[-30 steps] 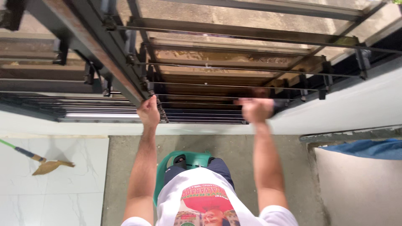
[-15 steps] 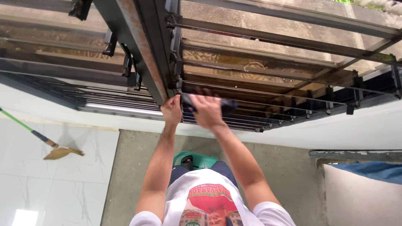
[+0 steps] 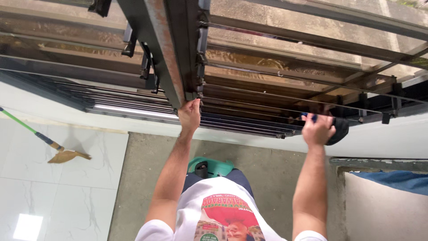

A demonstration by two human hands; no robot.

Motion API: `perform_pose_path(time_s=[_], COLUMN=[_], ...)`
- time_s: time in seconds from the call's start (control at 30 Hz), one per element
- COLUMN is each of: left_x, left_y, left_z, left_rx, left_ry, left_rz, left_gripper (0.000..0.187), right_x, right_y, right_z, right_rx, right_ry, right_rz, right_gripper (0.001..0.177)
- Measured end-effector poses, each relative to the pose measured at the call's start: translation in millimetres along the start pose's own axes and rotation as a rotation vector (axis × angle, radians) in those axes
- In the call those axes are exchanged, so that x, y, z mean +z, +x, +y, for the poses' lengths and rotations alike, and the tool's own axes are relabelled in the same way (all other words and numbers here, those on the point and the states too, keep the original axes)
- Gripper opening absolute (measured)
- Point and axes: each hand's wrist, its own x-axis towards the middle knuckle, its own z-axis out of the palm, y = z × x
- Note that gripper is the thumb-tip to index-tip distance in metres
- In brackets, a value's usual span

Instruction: The person wipes the horizontal slats of a window using a dark cloth, moving their hand along each slat to clean the surfaces.

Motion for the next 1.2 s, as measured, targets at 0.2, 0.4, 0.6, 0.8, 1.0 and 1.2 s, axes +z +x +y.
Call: perform_pose_path(time_s=[0.2,0.4,0.6,0.8,1.0,1.2], left_x=[1,1,-4,-1,3,1], left_y=[0,2,2,3,2,1], left_z=[4,-7,6,-3,-3,3], left_rx=[-0.017,0.084,-0.072,0.065,0.041,-0.001], left_ry=[0.047,0.125,0.139,0.094,0.037,0.031], left_rz=[0.02,0.043,-0.059,0.003,0.032,0.006], left_gripper=[0.033,0.036,0.039,0.037,0.036,0.037], right_x=[10,-8,18,-9,-12,-14], right_y=[1,26,22,7,7,18], right_z=[-194,-331,-210,-18,-76,-281], right_rx=[-0.239,-0.516,-0.189,-0.086,-0.169,-0.545], right_ry=[0.285,0.338,0.351,-0.034,-0.04,0.357], right_rz=[-0.059,-0.231,-0.398,-0.013,0.022,-0.298], right_gripper=[0.018,0.049,0.021,0.016,0.018,0.05])
